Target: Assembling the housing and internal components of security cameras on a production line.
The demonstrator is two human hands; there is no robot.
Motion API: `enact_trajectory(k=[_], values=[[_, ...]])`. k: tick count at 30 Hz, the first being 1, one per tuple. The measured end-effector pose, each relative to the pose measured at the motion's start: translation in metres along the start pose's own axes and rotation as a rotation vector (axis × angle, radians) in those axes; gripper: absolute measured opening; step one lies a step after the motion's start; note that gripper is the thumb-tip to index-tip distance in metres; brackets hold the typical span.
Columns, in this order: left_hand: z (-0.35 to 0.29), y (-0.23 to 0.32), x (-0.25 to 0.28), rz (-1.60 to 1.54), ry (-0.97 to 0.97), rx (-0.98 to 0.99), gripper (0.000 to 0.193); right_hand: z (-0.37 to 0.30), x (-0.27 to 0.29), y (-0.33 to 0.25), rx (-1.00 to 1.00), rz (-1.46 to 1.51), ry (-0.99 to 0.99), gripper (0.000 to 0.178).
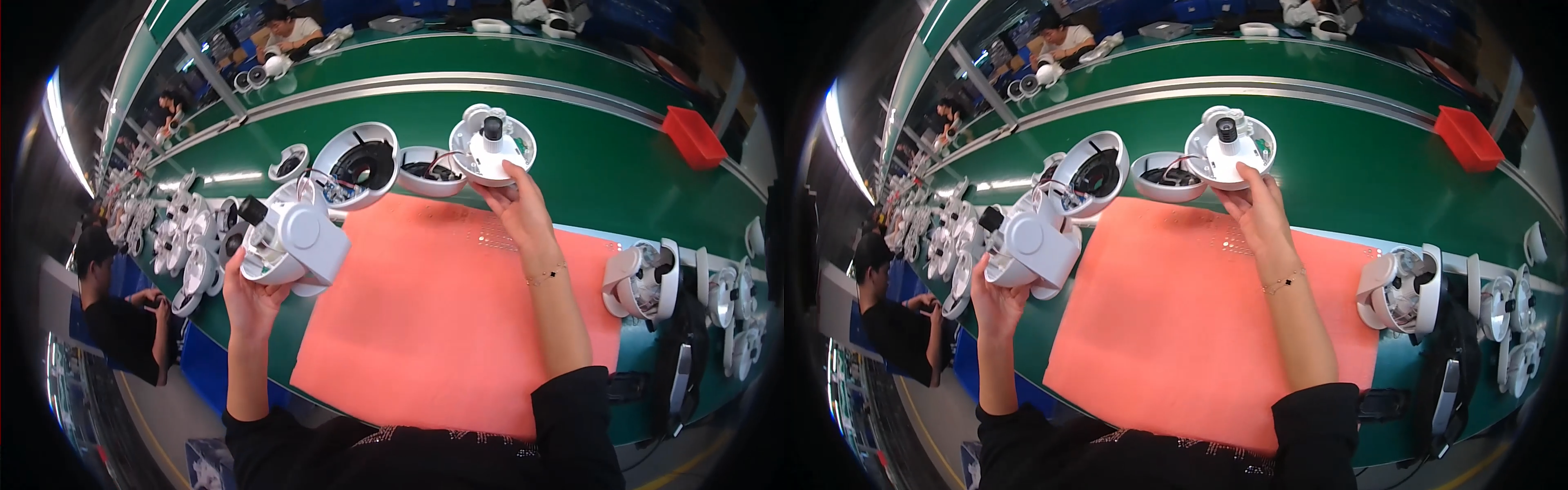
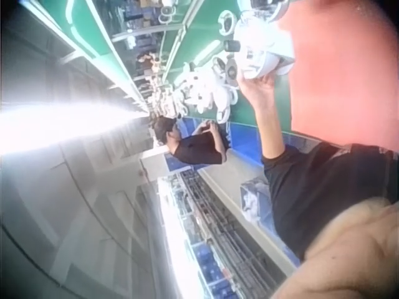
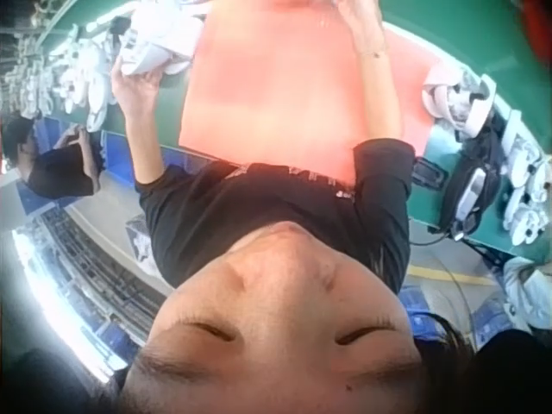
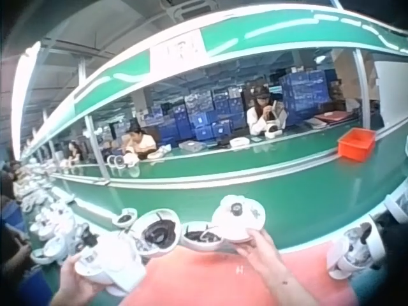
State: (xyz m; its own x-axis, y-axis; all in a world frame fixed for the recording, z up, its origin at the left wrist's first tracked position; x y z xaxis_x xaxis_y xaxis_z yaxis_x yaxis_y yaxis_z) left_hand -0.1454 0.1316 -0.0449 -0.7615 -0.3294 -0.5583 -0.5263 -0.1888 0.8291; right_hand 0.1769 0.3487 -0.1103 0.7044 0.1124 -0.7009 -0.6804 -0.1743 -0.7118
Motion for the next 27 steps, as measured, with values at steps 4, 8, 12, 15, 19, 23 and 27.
enact_trajectory(k=[4,8,12,15,19,23,27], values=[[-0.027,-0.017,0.054,0.051,0.156,-0.002,0.049,-0.018,-0.020,0.013,-0.177,-0.161,-0.099,0.048],[-0.035,-0.044,0.076,0.075,0.144,0.051,0.049,-0.030,0.001,0.022,-0.325,-0.422,-0.121,0.044],[-0.031,-0.074,0.079,0.090,0.164,0.138,0.042,-0.048,0.019,0.023,-0.392,-0.442,-0.133,0.051],[-0.032,-0.085,0.085,0.238,0.155,0.188,0.042,-0.060,0.021,0.017,-0.374,-0.384,-0.113,0.054],[-0.059,-0.062,0.074,0.508,0.492,-0.112,0.046,-0.066,0.023,0.001,-0.293,-0.367,-0.174,0.058],[-0.111,-0.081,0.061,0.046,0.041,-0.255,0.042,-0.080,-0.015,-0.009,-0.261,-0.420,-0.251,0.055],[-0.114,-0.192,-0.063,-0.953,-0.144,0.668,0.073,-0.095,-0.044,0.014,-0.332,-0.436,-0.424,0.051]])
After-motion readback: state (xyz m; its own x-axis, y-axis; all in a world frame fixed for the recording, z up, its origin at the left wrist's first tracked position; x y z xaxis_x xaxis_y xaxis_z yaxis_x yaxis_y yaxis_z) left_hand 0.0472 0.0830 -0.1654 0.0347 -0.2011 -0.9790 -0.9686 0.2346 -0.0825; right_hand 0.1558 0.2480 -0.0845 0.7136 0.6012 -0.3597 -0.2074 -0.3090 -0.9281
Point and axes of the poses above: each hand's wrist, its own z-axis towards the middle knuckle, its own x-axis out of the back of the hand, y = z × x, the point moved 9 cm from there along z, towards the middle knuckle, and after that the axes turned 4 degrees about -z, right-handed, at the moved point
